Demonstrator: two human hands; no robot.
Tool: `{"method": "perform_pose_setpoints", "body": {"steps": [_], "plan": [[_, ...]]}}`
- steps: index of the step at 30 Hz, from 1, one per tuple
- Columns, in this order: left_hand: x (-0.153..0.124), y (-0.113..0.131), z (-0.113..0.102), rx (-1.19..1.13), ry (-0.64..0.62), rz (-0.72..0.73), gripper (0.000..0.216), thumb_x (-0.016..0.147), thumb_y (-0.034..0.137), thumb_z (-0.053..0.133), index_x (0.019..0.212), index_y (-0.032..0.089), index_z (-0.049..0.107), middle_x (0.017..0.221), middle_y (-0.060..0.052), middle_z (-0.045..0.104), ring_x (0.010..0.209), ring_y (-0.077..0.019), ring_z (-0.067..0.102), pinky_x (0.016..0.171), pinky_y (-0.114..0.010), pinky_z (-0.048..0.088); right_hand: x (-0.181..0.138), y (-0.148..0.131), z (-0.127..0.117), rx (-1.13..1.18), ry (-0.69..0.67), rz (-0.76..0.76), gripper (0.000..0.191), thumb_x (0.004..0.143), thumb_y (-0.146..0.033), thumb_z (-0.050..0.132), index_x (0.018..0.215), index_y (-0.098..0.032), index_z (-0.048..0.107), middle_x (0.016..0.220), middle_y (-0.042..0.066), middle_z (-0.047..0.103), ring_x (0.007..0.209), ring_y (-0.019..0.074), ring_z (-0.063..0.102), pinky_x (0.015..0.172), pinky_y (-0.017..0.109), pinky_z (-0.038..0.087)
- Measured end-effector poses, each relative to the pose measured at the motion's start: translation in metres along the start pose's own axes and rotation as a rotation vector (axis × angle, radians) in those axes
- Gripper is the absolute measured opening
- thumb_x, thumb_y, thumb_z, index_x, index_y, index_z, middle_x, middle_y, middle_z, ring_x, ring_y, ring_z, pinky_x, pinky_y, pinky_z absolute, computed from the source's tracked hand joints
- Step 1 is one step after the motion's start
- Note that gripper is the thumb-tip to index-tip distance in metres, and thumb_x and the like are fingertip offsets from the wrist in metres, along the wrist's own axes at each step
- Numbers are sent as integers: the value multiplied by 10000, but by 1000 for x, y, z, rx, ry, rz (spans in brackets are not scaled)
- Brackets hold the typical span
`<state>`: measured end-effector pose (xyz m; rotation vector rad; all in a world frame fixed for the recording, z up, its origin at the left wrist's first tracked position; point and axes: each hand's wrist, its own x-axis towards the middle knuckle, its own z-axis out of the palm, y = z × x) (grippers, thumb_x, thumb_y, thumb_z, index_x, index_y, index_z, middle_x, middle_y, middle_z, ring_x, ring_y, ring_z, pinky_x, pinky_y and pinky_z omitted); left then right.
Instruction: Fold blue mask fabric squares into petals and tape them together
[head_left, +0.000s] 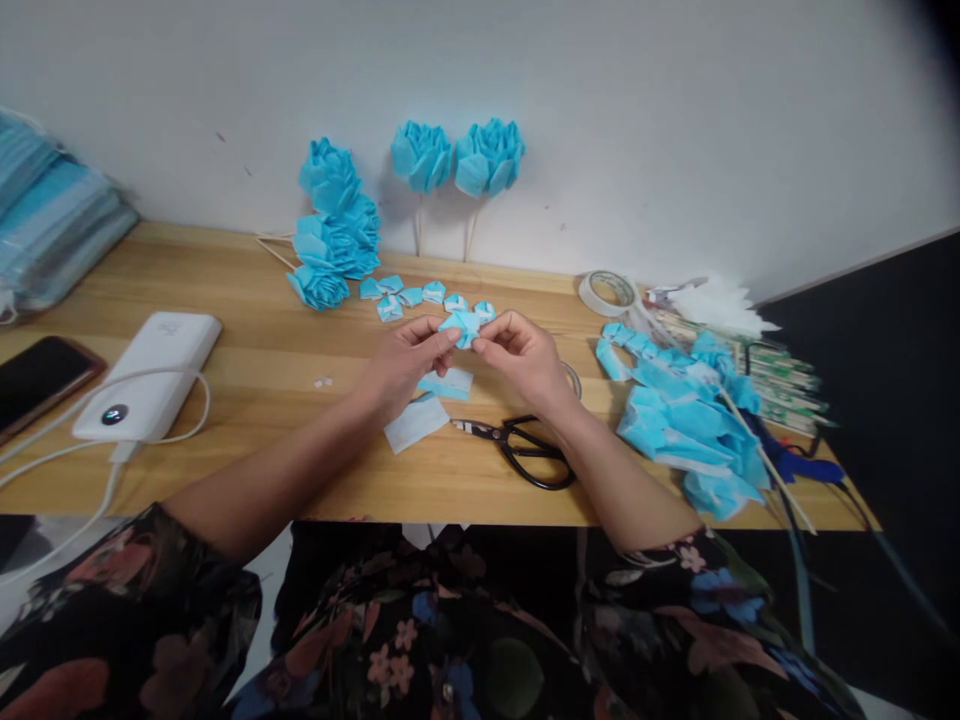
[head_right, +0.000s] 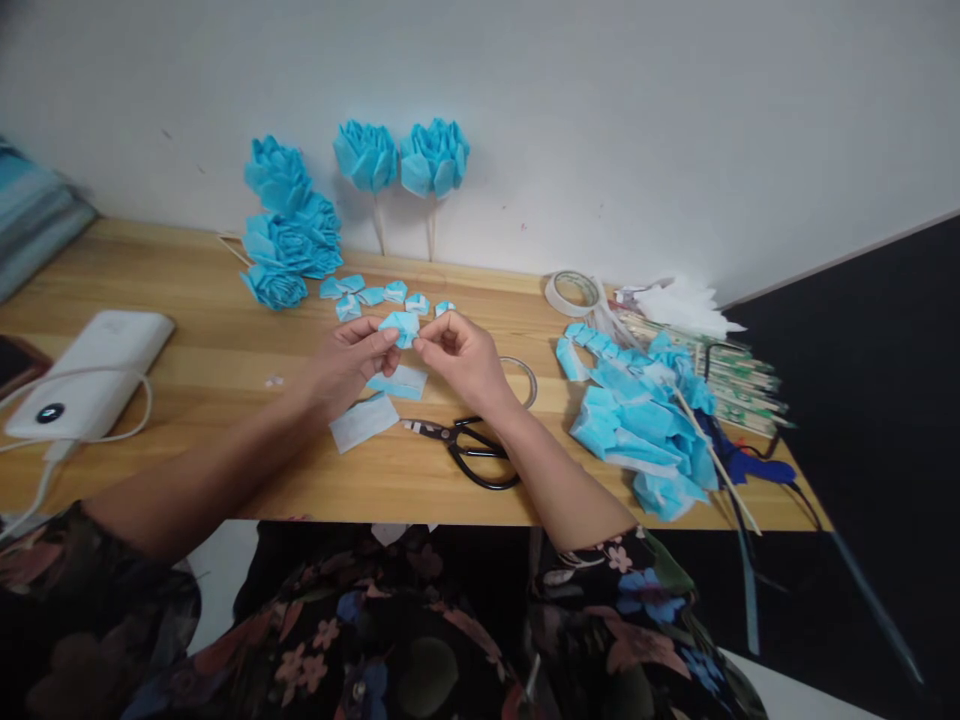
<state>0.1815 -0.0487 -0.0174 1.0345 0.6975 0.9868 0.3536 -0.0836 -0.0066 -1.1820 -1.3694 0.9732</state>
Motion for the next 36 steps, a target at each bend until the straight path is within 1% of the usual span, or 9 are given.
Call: {"method": "perform_pose_setpoints", "body": {"steps": [3,9,20,23,26,28,31,33,36], "plan": [[-1,2,1,13,-10,-9,252,756,364,827,754,160,679,619,15,612,555,-79,526,533,-208,424,1,1,0,42,-8,5,237,767,-351,768,814,-233,568,732,-42,619,691,124,562,697,299,452],[-2,6,3,11,-28,-45,288,774,414,808,787,163,668,651,12,613,574,-88,561,530,-211,437,2,4,0,104,-32,32,444,755,-302,771,1143,-265,558,745,-68,643,673,120,568,670,288,456],[-1,-2,-1,150,-17,-22,194,757,294,787,770,170,638,597,36,594,520,-77,519,532,-216,405,-2,3,3,-37,-59,19,497,797,-310,720,1266,-274,560,766,-47,632,697,146,590,688,317,493],[0,0,0,127,-14,-47,164,769,250,758,736,168,620,586,30,593,521,-80,522,542,-220,420,-2,1,0,-50,-105,2,497,804,-355,739,1267,-264,583,798,-34,656,734,146,615,716,310,510],[1,3,0,72,24,-53,120,778,203,721,739,166,615,585,31,581,511,-82,515,517,-222,414,1,-6,-12,-61,-171,-45,483,788,-409,788,1221,-258,636,897,-6,700,821,156,654,759,306,527],[2,6,1,43,46,-29,117,782,176,709,739,165,601,595,34,574,513,-80,516,498,-216,400,3,-15,-23,-95,-122,-86,411,811,-432,780,1168,-254,679,944,4,717,870,162,667,774,305,527],[1,10,3,42,39,-30,157,798,176,722,739,165,577,609,36,569,524,-76,522,500,-209,400,4,-31,-37,-217,-68,-87,298,855,-419,748,1088,-233,732,885,-3,717,803,148,654,739,301,508],[-1,12,5,60,29,-54,173,814,190,726,748,165,568,615,36,570,533,-74,524,513,-207,409,0,-40,-40,-328,-120,-76,235,862,-386,746,1031,-224,755,830,-11,712,757,145,637,716,299,488],[-3,14,7,81,34,-71,173,834,192,714,758,168,561,633,35,577,549,-72,524,530,-203,413,-17,-44,-35,-534,-281,-85,106,880,-273,708,959,-234,767,794,-20,726,718,149,629,693,291,456]]}}
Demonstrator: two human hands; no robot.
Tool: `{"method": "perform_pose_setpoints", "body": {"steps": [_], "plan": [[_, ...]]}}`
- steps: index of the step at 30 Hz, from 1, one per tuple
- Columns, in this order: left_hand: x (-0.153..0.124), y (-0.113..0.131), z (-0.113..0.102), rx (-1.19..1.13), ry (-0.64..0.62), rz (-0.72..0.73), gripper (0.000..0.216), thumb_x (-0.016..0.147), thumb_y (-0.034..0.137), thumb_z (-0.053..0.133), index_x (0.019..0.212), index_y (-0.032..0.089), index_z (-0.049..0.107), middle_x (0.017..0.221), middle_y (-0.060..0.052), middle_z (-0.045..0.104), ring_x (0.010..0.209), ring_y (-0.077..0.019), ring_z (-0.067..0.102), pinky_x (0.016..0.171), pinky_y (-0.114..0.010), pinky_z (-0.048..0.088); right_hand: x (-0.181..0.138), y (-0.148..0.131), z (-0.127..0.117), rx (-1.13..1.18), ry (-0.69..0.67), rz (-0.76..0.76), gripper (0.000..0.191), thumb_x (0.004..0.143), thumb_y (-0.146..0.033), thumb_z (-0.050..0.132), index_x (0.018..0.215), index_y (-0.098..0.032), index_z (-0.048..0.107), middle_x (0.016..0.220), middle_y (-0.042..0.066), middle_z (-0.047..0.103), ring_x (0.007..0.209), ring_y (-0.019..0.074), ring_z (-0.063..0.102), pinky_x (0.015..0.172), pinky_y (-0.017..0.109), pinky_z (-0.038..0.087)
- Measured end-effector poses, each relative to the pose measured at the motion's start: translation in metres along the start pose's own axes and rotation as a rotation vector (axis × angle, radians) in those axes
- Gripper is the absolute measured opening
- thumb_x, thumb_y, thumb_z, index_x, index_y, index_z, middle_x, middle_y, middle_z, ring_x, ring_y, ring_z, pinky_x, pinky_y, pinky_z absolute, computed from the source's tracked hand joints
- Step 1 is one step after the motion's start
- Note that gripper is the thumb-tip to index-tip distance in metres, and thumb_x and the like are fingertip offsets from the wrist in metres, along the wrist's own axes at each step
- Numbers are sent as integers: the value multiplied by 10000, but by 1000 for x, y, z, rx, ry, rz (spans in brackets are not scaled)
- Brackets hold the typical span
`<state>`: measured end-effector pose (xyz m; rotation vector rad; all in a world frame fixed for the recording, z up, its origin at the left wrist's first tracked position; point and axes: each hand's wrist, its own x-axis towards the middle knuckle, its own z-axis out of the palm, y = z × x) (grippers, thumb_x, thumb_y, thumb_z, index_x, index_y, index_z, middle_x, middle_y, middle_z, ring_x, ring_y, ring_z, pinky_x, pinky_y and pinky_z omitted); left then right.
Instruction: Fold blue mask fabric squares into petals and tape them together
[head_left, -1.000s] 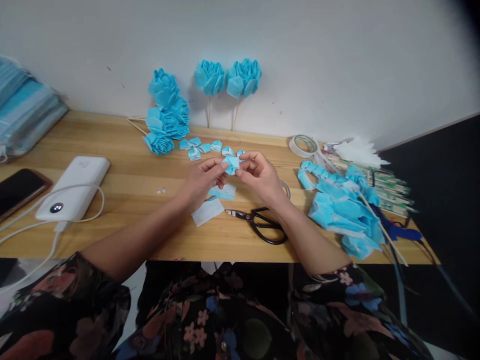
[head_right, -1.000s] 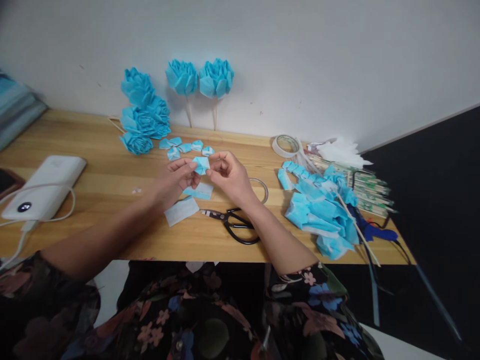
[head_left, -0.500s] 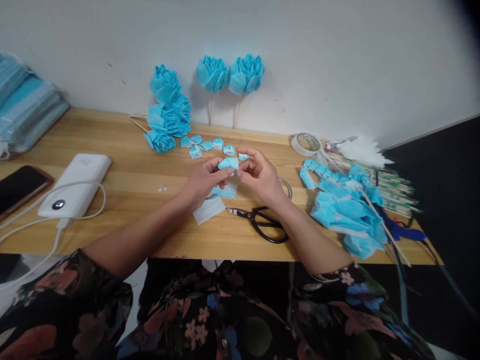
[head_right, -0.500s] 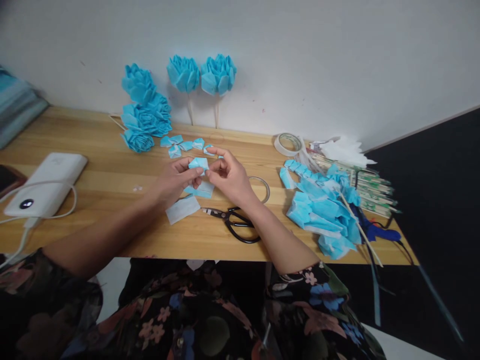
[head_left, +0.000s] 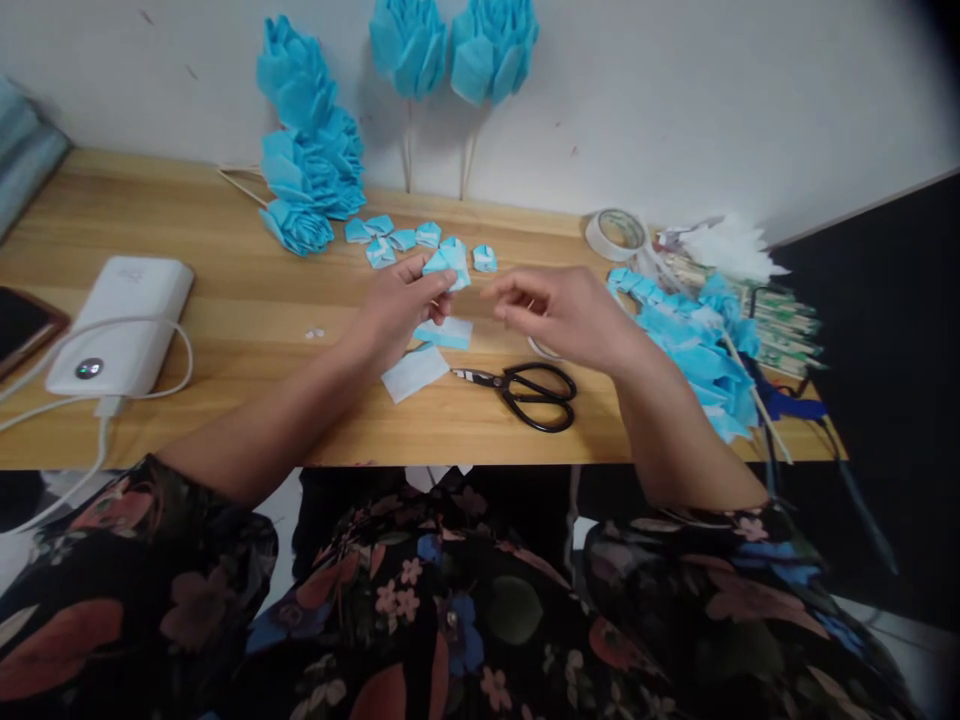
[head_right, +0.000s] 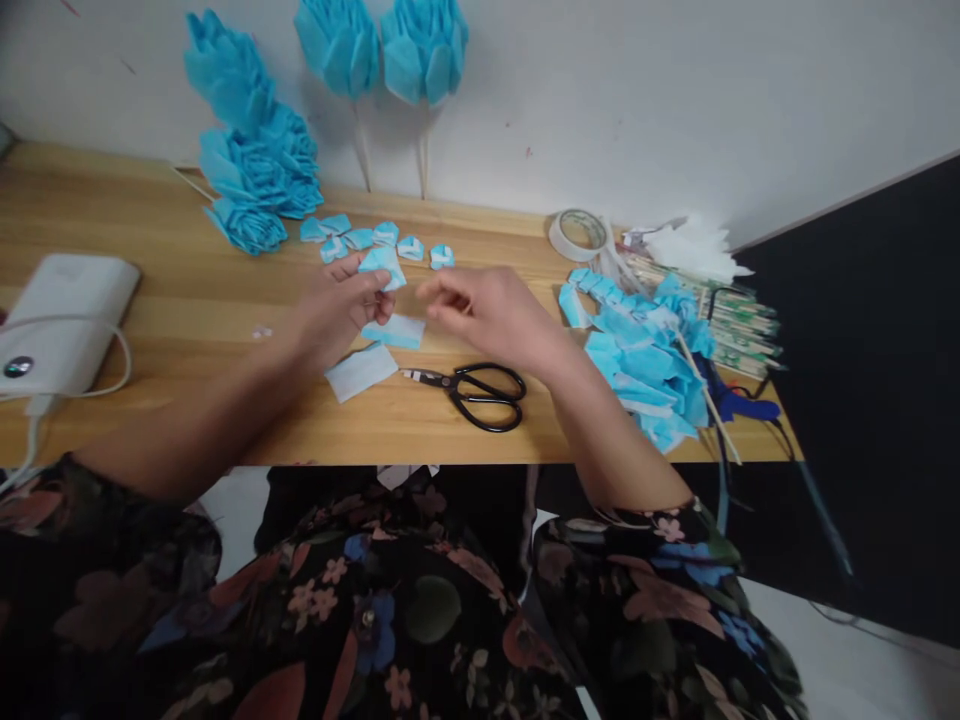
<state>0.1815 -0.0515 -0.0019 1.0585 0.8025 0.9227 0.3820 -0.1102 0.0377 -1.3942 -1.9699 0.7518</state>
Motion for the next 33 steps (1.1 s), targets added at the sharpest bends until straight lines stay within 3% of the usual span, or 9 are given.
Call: {"method": "perform_pose_setpoints", "body": {"steps": [4,10,18,23,28,33], "plan": [[-1,1,1,-10,-14,8,178,863,154,672,738,170,547,646,30,565,550,-70,517,531,-205,391,-32,0,18,-249,-161,-25,115,895,-190,652,929,-237,751,788,0,739,685,161,629,650,288,408],[-3,2,2,0,-36,-2,168,872,144,670,749,169,556,657,27,562,554,-76,519,555,-219,383,-62,3,35,-264,-124,13,153,916,-178,632,1008,-235,740,979,64,760,866,217,690,762,330,485],[-4,3,2,3,-49,8,179,865,165,694,751,166,555,649,27,567,551,-70,516,543,-213,381,-61,16,54,-264,40,11,126,942,-206,595,867,-226,695,865,44,714,776,186,638,729,318,462],[-4,4,3,7,-45,-1,196,848,171,712,741,168,548,644,28,565,544,-70,513,537,-215,381,-59,21,56,-174,103,102,84,882,-208,619,811,-214,664,786,20,699,676,151,593,653,291,425],[-1,-2,1,1,-47,2,178,841,172,709,745,171,560,646,24,576,538,-75,520,537,-219,393,-58,22,56,139,163,281,110,868,-305,635,816,-208,648,673,-16,660,559,122,552,542,255,415],[0,-5,-2,-6,-68,-9,128,825,187,707,755,162,603,641,18,593,535,-76,531,533,-214,409,-53,19,41,299,229,287,183,889,-395,666,859,-217,694,674,-27,622,543,109,538,527,256,441]]}}
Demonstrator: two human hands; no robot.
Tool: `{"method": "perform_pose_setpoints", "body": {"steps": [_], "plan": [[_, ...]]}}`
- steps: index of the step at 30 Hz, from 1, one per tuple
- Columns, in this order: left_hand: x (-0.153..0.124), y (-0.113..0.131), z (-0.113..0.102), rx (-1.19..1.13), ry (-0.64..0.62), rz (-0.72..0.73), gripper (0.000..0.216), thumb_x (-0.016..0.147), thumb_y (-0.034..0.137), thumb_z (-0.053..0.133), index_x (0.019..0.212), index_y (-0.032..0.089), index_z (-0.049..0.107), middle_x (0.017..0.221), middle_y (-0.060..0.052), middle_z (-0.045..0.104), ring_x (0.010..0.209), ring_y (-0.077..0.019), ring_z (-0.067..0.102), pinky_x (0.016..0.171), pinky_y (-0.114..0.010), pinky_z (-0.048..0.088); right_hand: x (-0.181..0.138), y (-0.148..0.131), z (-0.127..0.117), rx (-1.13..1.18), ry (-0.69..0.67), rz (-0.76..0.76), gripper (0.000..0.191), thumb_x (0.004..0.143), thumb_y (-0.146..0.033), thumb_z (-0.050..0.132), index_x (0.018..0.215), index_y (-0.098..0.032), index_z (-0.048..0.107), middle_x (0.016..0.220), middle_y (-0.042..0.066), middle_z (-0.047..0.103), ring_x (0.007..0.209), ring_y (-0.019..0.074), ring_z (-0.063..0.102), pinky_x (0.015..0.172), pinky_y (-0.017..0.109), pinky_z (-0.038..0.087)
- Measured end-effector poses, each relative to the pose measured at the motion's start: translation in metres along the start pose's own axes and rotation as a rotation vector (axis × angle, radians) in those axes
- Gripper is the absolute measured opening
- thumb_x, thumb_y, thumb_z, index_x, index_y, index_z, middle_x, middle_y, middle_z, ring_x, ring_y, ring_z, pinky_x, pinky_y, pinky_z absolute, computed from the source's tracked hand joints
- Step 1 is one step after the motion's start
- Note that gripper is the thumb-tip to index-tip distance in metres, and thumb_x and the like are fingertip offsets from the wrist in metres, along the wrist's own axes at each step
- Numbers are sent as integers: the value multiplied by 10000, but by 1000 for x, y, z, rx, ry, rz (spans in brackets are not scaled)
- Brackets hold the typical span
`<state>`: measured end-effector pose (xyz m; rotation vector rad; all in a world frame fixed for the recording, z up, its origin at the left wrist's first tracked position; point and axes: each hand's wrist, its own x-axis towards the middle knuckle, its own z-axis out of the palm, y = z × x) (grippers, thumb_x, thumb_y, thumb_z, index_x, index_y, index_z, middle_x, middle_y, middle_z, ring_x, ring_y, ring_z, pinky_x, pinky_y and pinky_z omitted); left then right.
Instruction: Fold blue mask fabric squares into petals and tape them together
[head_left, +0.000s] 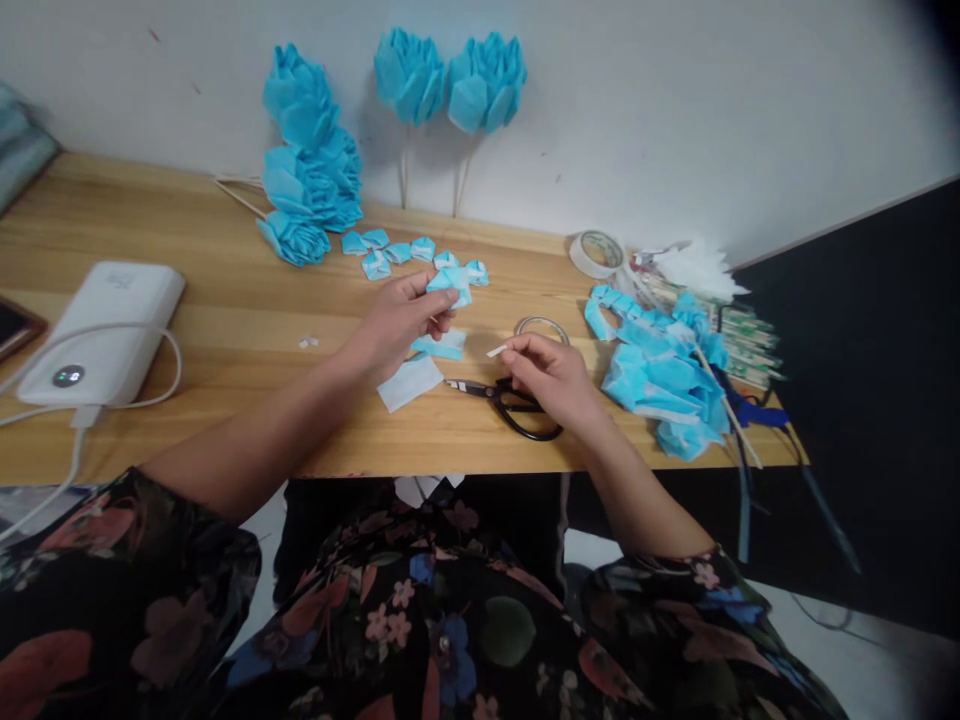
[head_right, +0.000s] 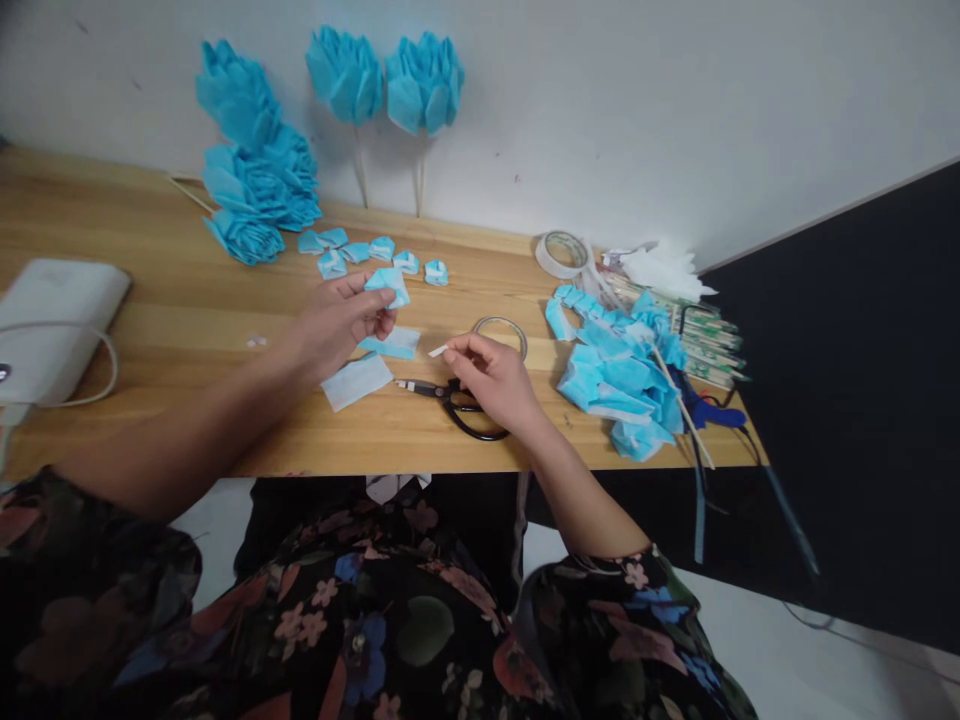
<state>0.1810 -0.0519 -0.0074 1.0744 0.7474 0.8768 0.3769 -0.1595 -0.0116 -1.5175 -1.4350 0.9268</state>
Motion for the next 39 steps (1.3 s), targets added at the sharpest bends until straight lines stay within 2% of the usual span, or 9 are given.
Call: {"method": "perform_pose_setpoints", "body": {"steps": [5,7,11,15,18,25,29,32,39], "plan": [[1,-4,-2,31,-3,13,124,815,198,709,739,167,616,630,13,597,543,-82,532,545,-222,419,20,-29,-21,5,112,-141,148,863,-374,727,889,-228,718,757,-8,658,627,122,573,603,281,504],[2,-5,-2,61,4,14,133,804,218,726,739,172,619,619,16,591,541,-86,528,545,-226,416,29,-42,-27,14,109,-209,174,821,-370,777,923,-242,718,890,15,698,793,156,639,680,291,547],[0,-3,-1,167,-5,42,146,804,247,721,731,175,618,589,25,558,538,-89,499,537,-228,383,50,-58,-30,42,-85,-283,420,782,-386,824,1167,-287,690,1228,47,691,1176,234,624,850,332,591],[-2,0,-1,350,-7,112,127,807,251,677,736,178,601,606,38,530,552,-93,464,530,-239,329,69,-52,-26,3,-343,-270,606,799,-374,820,1362,-320,604,1312,58,667,1245,255,604,907,366,589],[-1,1,-3,515,2,161,109,798,252,647,740,174,598,640,42,514,589,-95,444,546,-241,299,77,-40,-19,20,-402,-260,623,822,-380,800,1399,-311,578,1258,61,670,1178,236,630,920,373,578],[1,-1,-6,631,1,166,101,798,259,600,745,174,587,658,33,510,625,-106,452,573,-246,305,77,-24,-15,77,-281,-239,474,828,-386,785,1268,-263,660,1090,43,689,1012,186,650,868,333,565],[0,0,-6,559,-12,106,119,794,270,614,736,175,573,645,44,487,593,-92,421,559,-240,294,75,-23,-15,47,-97,-285,243,834,-327,750,1061,-242,723,1007,28,728,930,176,672,784,316,555],[-1,2,-5,490,-18,66,114,795,269,621,750,173,579,639,51,487,575,-83,405,545,-232,291,71,-27,-10,-51,56,-367,53,862,-272,697,882,-229,722,877,5,736,786,151,663,723,306,535],[-4,11,1,450,-12,-7,116,795,205,626,711,176,552,571,62,471,531,-77,407,517,-229,295,62,-31,4,-349,215,-729,100,901,-187,641,845,-241,705,827,6,727,785,175,662,744,351,524]]}}
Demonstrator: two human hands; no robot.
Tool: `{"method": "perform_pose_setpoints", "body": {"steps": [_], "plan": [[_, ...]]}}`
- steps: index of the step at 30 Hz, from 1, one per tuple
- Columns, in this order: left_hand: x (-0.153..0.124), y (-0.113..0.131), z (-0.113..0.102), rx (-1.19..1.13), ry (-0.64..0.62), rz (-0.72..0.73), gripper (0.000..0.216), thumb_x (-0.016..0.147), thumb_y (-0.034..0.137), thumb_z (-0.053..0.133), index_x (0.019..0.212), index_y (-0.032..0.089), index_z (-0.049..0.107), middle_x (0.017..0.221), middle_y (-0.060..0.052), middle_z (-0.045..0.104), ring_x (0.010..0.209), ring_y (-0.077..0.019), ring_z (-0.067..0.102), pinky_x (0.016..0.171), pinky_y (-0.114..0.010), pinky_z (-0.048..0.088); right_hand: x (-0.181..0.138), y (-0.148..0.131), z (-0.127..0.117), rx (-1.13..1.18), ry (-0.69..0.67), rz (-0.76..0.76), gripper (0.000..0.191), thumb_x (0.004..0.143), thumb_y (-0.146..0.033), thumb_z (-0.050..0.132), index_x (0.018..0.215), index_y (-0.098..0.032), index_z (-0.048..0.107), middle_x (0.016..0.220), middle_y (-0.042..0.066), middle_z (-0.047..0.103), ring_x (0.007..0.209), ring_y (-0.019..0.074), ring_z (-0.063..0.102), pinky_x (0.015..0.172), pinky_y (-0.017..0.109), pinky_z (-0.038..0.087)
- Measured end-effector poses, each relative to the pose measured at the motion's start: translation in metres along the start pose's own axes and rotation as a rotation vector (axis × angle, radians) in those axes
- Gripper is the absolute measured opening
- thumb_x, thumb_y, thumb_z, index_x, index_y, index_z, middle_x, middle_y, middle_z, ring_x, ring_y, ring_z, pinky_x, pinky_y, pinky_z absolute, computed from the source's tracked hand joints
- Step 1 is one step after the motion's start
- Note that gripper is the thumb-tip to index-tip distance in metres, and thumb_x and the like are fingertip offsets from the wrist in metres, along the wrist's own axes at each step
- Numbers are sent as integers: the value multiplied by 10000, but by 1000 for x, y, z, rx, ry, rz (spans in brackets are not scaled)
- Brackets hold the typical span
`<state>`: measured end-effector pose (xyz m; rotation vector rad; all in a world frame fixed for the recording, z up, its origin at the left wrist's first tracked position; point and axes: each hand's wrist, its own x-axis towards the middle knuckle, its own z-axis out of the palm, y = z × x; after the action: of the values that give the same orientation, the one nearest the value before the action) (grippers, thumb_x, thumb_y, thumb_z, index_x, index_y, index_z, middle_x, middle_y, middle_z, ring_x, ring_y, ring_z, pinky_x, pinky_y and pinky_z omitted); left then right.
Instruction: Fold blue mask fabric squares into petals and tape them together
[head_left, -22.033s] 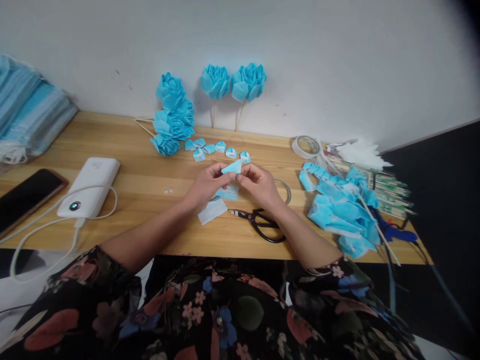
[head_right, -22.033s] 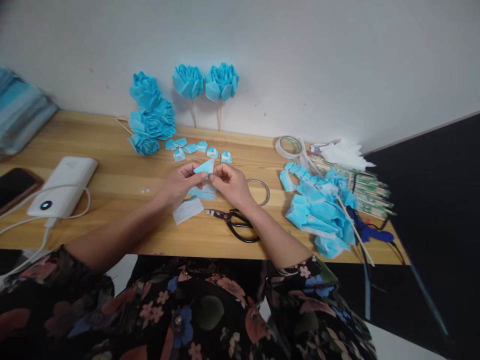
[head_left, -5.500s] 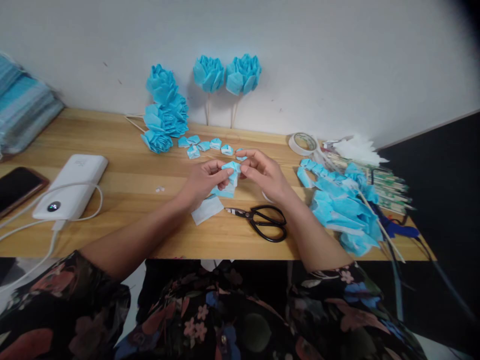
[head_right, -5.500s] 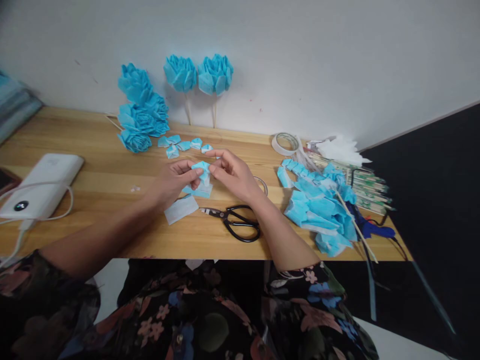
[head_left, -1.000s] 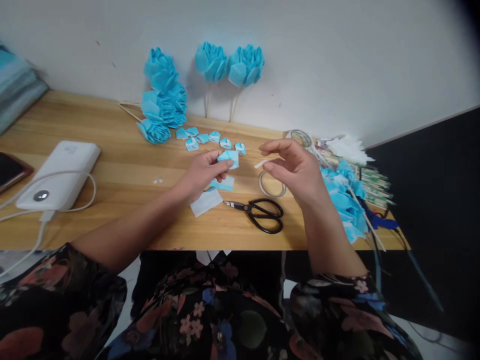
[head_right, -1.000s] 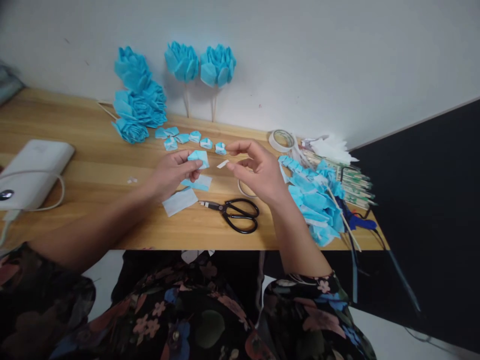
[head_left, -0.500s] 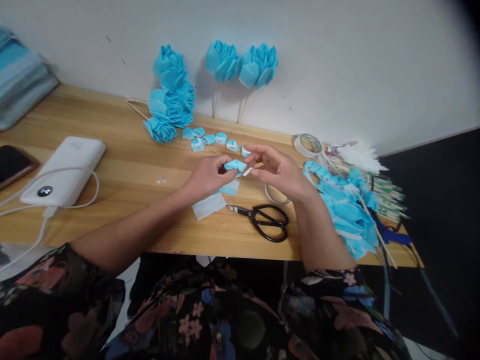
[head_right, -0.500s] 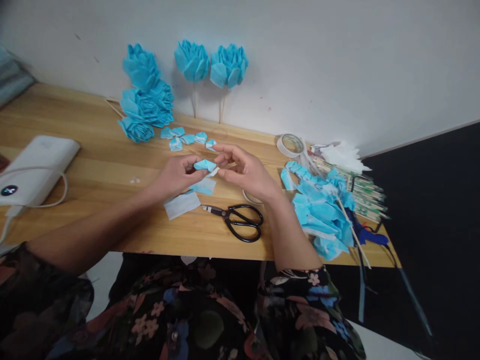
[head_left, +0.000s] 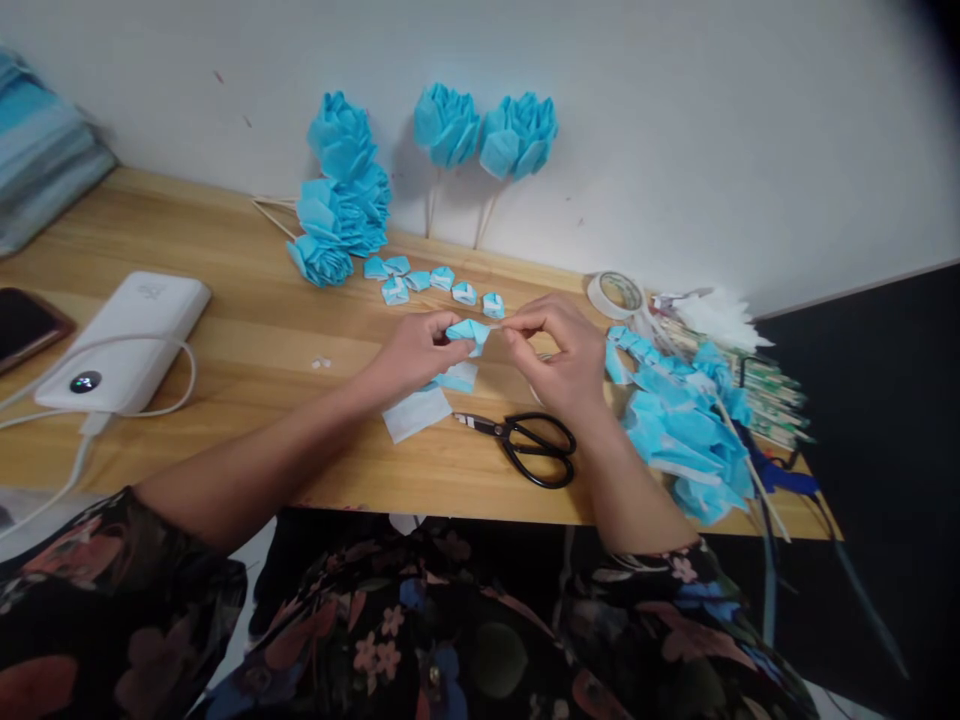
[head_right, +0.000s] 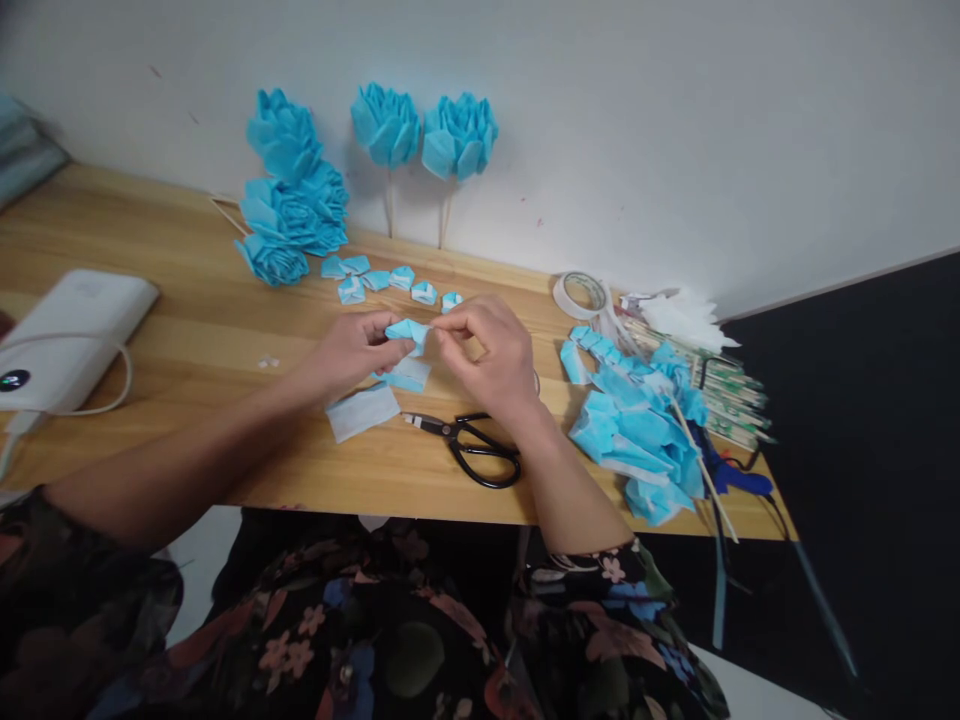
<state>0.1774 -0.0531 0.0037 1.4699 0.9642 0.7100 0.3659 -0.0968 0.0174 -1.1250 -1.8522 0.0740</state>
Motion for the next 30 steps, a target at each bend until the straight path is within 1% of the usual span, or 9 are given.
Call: {"method": "perform_pose_setpoints", "body": {"steps": [2,5,10,13,19,27,30], "plan": [[-1,3,1,-13,-1,-22,121,802,190,622,707,177,548,559,64,468,522,-76,409,516,-228,302,-1,1,2,-81,9,-106,114,912,-174,630,862,-244,704,838,18,728,820,195,671,766,373,523],[-2,7,1,-18,1,-32,144,808,173,617,691,178,534,548,64,469,517,-74,414,520,-224,306,-3,3,4,-188,26,-230,115,915,-161,627,896,-248,701,847,28,721,811,203,666,732,375,513],[-3,8,1,10,14,-38,197,817,148,613,653,180,509,524,68,457,503,-71,405,514,-223,295,-3,5,4,-262,66,-356,149,904,-111,635,961,-238,690,860,35,714,796,200,646,700,366,494],[-2,7,1,1,8,-44,203,830,133,611,659,180,514,513,66,462,496,-70,408,511,-222,296,-3,5,6,-289,67,-402,159,902,-94,639,976,-226,686,855,36,712,791,194,635,697,356,491],[-1,4,0,-28,1,-56,210,843,102,593,667,181,511,490,65,467,473,-64,400,507,-211,297,-4,4,10,-363,45,-399,144,947,-127,594,930,-234,689,853,28,706,794,181,619,700,342,491],[-1,5,1,-160,-22,-59,206,844,117,600,664,178,523,486,53,481,471,-67,416,503,-212,325,-6,5,12,-339,5,-379,142,937,-127,607,927,-247,683,862,27,709,786,186,602,686,348,483],[0,5,1,-220,-31,-48,176,846,144,607,684,176,548,504,46,500,476,-71,430,501,-218,338,-7,7,12,-314,-30,-335,159,938,-139,596,950,-266,692,882,27,710,804,197,605,697,365,493]]}}
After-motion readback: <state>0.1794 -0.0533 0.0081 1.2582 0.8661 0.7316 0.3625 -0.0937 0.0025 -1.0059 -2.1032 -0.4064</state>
